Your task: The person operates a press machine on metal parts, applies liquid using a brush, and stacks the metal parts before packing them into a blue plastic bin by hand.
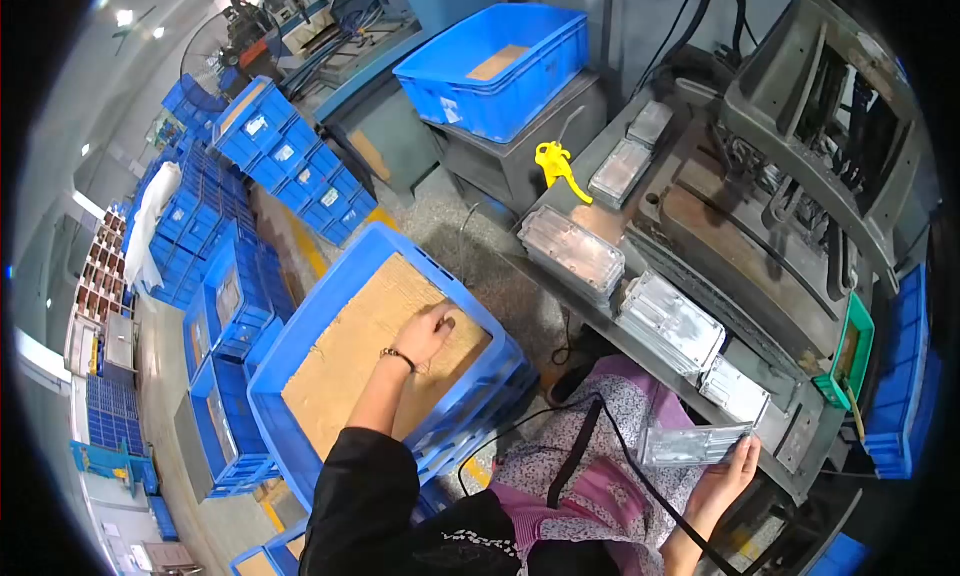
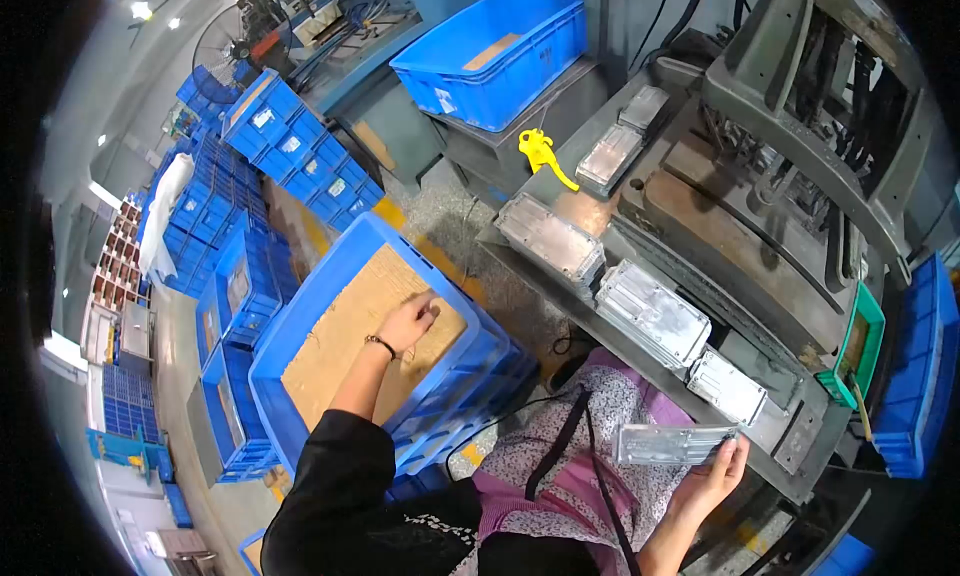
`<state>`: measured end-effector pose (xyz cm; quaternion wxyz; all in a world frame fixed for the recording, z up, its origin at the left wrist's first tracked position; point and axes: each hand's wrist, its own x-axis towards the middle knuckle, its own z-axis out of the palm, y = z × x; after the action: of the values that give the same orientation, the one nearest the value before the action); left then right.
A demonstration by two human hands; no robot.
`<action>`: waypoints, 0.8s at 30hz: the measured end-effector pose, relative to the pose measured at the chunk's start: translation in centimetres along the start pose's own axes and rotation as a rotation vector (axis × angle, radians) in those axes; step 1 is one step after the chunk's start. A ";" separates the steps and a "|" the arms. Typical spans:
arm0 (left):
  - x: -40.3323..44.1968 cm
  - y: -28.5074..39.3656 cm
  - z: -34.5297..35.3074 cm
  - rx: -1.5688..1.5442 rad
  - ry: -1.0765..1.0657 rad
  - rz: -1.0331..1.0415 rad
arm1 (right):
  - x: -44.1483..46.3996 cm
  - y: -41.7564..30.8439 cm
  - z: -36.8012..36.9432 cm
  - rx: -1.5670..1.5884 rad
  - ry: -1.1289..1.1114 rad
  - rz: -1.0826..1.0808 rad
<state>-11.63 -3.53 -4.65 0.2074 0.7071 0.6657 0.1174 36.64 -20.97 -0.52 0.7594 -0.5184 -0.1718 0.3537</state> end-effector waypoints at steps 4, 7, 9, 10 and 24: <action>0.3 0.9 -0.3 0.091 0.009 0.031 | 0.1 0.5 -0.6 -0.061 -0.043 -0.005; 0.5 -0.7 0.2 0.172 0.079 0.190 | -0.2 0.6 1.0 -0.081 -0.034 0.000; 0.2 -1.3 0.7 0.155 0.130 0.238 | -0.1 1.1 1.0 -0.117 -0.033 0.000; -0.1 -1.3 0.5 0.163 0.141 0.232 | -0.1 1.4 0.8 -0.107 -0.044 0.003; 0.0 0.4 0.6 0.083 0.051 0.124 | -0.8 2.3 0.0 -0.178 -0.052 -0.009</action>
<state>-11.00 -3.60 -5.01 0.1535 0.7516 0.6301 0.1203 35.27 -21.09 -2.48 0.7072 -0.5735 -0.2247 0.3471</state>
